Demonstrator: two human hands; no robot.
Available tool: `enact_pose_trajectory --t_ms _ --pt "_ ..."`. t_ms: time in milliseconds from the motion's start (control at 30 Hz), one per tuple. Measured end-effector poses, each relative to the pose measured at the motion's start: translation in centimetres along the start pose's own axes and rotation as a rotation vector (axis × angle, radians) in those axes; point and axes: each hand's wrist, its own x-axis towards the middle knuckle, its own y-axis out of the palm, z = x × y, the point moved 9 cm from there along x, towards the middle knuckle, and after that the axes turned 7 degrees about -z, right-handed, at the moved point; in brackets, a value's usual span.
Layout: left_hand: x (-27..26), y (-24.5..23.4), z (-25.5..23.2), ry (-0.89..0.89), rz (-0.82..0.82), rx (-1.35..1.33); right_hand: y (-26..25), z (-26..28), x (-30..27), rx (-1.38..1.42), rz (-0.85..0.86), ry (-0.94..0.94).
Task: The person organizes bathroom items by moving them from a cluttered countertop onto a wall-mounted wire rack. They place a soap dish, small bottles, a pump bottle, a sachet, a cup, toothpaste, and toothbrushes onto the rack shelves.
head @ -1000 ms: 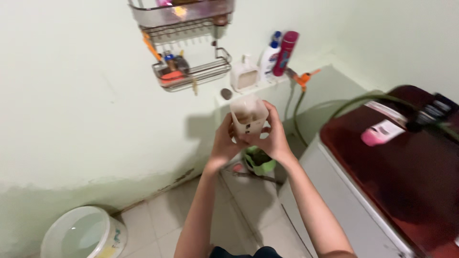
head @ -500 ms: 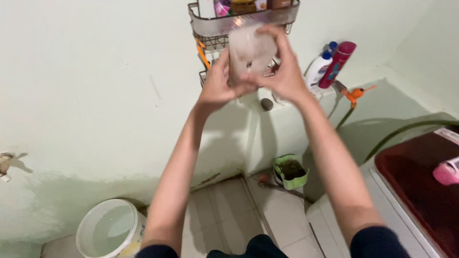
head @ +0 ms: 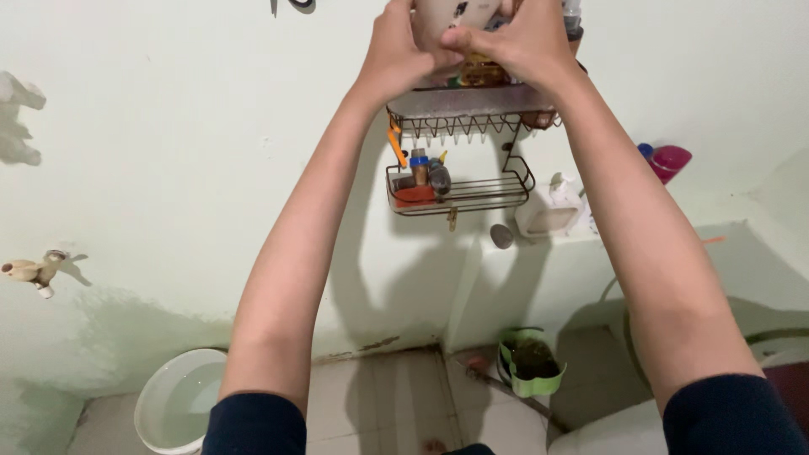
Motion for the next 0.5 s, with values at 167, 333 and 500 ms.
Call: enact_pose_trajectory --t_ms 167,333,500 --pt "0.8 0.3 5.9 -0.255 0.018 0.026 -0.7 -4.0 1.9 -0.525 0.018 0.251" --pt "-0.3 -0.9 6.7 -0.194 -0.08 -0.252 0.1 -5.7 3.9 -0.465 0.211 0.157" --pt "-0.9 -1.4 8.3 -0.349 -0.001 -0.153 0.4 -7.5 5.5 -0.532 0.21 0.032"
